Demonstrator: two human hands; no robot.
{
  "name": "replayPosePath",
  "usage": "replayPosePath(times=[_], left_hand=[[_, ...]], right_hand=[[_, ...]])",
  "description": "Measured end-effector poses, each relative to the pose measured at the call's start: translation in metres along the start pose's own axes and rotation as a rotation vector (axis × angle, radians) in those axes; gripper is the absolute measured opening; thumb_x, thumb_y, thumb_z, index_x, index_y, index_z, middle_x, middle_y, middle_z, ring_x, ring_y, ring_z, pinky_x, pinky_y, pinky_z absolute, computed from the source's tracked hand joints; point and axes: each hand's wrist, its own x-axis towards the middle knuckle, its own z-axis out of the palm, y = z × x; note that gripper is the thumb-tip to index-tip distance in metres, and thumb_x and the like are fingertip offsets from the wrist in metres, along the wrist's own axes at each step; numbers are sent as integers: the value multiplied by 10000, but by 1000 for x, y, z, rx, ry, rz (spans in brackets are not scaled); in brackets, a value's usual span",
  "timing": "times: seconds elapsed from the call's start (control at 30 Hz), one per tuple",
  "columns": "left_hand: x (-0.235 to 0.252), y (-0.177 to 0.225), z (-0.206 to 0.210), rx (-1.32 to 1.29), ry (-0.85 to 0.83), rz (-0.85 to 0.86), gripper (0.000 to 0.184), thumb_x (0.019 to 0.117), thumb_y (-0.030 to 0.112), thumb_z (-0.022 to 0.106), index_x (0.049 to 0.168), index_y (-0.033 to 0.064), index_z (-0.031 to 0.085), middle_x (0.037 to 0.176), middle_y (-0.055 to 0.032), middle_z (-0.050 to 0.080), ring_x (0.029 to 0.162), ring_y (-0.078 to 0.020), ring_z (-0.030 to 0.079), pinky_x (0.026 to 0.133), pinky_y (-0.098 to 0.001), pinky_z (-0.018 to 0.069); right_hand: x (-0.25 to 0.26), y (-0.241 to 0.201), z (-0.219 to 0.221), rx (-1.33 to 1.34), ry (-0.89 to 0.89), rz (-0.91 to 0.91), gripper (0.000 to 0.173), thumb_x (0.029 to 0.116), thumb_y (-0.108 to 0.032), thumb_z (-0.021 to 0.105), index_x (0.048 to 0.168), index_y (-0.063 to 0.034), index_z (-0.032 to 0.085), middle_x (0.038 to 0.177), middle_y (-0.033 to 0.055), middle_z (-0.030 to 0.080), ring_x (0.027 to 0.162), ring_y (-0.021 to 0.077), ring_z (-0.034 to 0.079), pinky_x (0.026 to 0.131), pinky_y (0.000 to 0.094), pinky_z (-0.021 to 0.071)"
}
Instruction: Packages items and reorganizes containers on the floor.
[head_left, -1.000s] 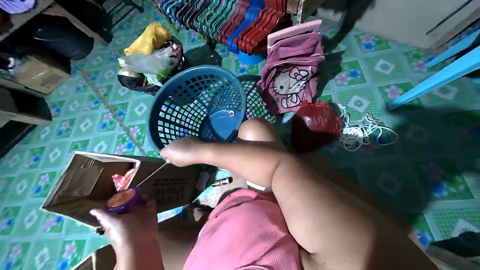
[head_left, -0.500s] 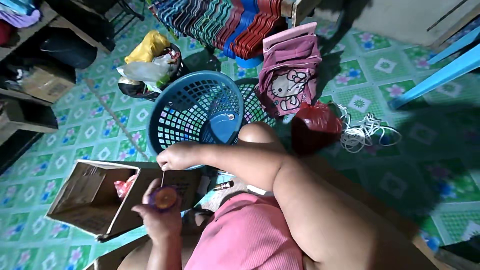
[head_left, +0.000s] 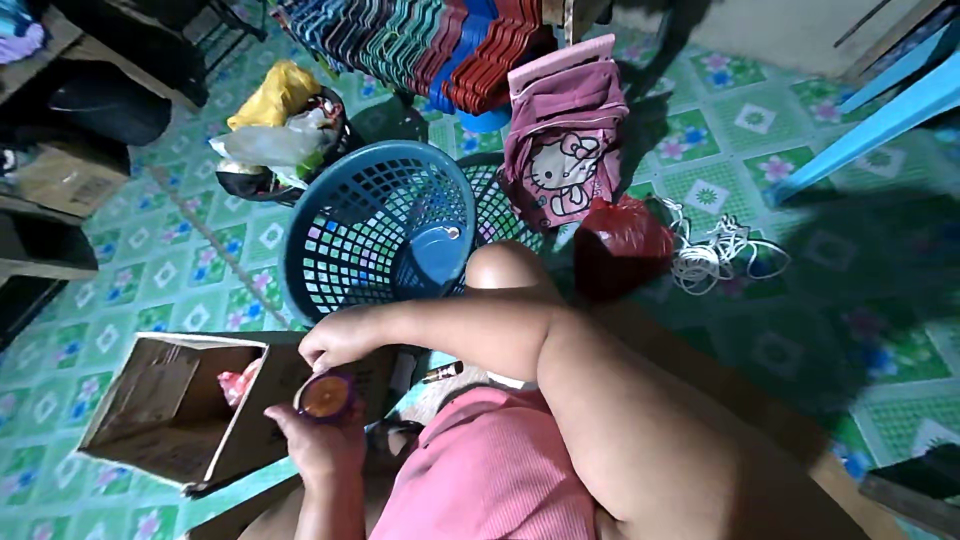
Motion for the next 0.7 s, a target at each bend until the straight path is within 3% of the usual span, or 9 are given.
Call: replayPosePath(times=[0.1,0.2,0.3,0.33,0.4,0.47,0.6,0.7], left_hand=[[7,15,0,-231,11,-75,825,993,702,-38,1066,157,577,720,24,653,506,-59,557,445,-215,470],[15,15,-2,-270,27,-152,779,991,721,-3,954,179,556,662,47,592,525,-58,552,482,-233,490],[16,-4,-5,91,34,-136,647,1048,650,98,1130,187,542,793,60,619,640,-51,595,572,-262,525],[16,-12,-6,228,42,-95,629,1065,624,126,1140,175,559,772,62,605,606,-41,563,536,-246,490],[14,-24,-11,389,-13,22,594,1098,523,143,1211,113,558,836,50,599,659,-38,564,580,-234,492],[7,-22,-8,280,-28,27,645,1096,516,118,1253,83,571,903,28,655,693,-51,617,603,-235,534],[7,-1,-5,-325,-167,-150,824,996,717,11,1111,165,611,801,7,700,503,-38,560,425,-184,460],[12,5,-5,-419,-71,-244,772,997,729,54,998,166,582,711,31,632,519,-42,566,469,-200,498]], right_hand=[[-3,-5,4,-49,-37,36,249,1053,-191,571,1186,-28,704,1116,157,710,1078,311,666,918,533,521],[-10,-19,16,-95,-116,8,236,1046,-193,582,1172,-44,715,1114,145,713,1077,310,665,907,553,516],[-15,-29,17,-107,-146,-26,237,1046,-167,575,1206,-50,706,1127,136,715,1084,301,666,915,544,516],[-14,-29,16,-115,-134,-18,238,1049,-163,568,1215,-57,703,1137,133,713,1093,300,664,916,542,516],[-11,-22,13,-145,-99,23,234,1058,-181,554,1199,-60,697,1136,132,708,1095,306,666,904,546,526],[-7,-10,8,-117,-73,54,241,1058,-192,557,1160,-20,692,1105,159,701,1066,321,665,892,546,524],[-2,1,5,-4,-73,64,295,1068,-224,555,1169,13,698,1113,179,704,1072,305,663,930,506,515],[-7,-7,10,-64,-162,65,260,1049,-192,583,1183,-2,700,1119,176,704,1077,320,662,923,540,515]])
